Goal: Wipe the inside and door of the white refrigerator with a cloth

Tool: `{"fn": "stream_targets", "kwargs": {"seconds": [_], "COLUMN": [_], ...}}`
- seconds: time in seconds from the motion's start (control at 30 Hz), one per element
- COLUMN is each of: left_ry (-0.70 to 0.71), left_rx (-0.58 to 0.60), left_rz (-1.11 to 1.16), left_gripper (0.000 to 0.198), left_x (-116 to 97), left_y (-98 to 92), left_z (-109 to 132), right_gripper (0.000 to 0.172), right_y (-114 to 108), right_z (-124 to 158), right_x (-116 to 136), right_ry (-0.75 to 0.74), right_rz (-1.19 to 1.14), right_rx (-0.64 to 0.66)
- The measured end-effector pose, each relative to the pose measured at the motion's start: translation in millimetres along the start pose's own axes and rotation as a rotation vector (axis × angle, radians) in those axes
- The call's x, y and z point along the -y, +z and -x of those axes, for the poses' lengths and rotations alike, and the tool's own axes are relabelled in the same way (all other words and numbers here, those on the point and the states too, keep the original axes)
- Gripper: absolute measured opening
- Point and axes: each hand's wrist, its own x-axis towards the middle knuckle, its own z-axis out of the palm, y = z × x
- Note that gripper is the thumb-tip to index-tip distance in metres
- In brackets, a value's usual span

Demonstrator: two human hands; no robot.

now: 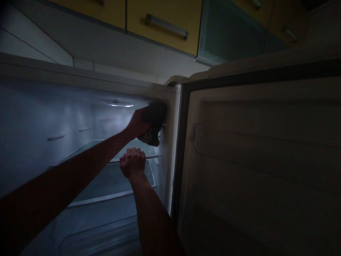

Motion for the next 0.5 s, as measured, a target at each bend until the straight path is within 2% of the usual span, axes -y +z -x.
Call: {"fn": "stream_targets", "kwargs": {"seconds": [0.13, 0.23, 0.3, 0.4, 0.5], "left_ry": [0.180, 0.286, 0.216, -0.067, -0.262], "left_rx": [0.060, 0.156, 0.164, 0.173, 0.281], "left_rz": [-0.044, -0.123, -0.194, -0.332, -0.413], "left_gripper": [0.065, 0.069, 0.071, 0.076, 0.064], "left_x": [-23.2, -33.7, -30.2, -9.7, 15.2], "left_y": [-6.5, -11.1, -10.8, -3.5, 8.0], "left_z": [7.6, 6.8, 4.1, 2.0, 6.7], "right_gripper": [0.027, 0.027, 0.028, 0.029, 0.030], "right_y": [-1.6, -2.9, -4.0, -6.2, -8.0], "right_z": [1.3, 1.4, 1.2, 0.9, 0.8], "right_x": [0.2, 0.3, 0.4, 0.8, 1.0], "right_ry": [-0.001, -0.002, 0.003, 0.000, 0.000], "right_rz": [0.005, 0.004, 0.006, 0.006, -0.003], "right_rx": [0.006, 0.008, 0.012, 0.029, 0.046]}}
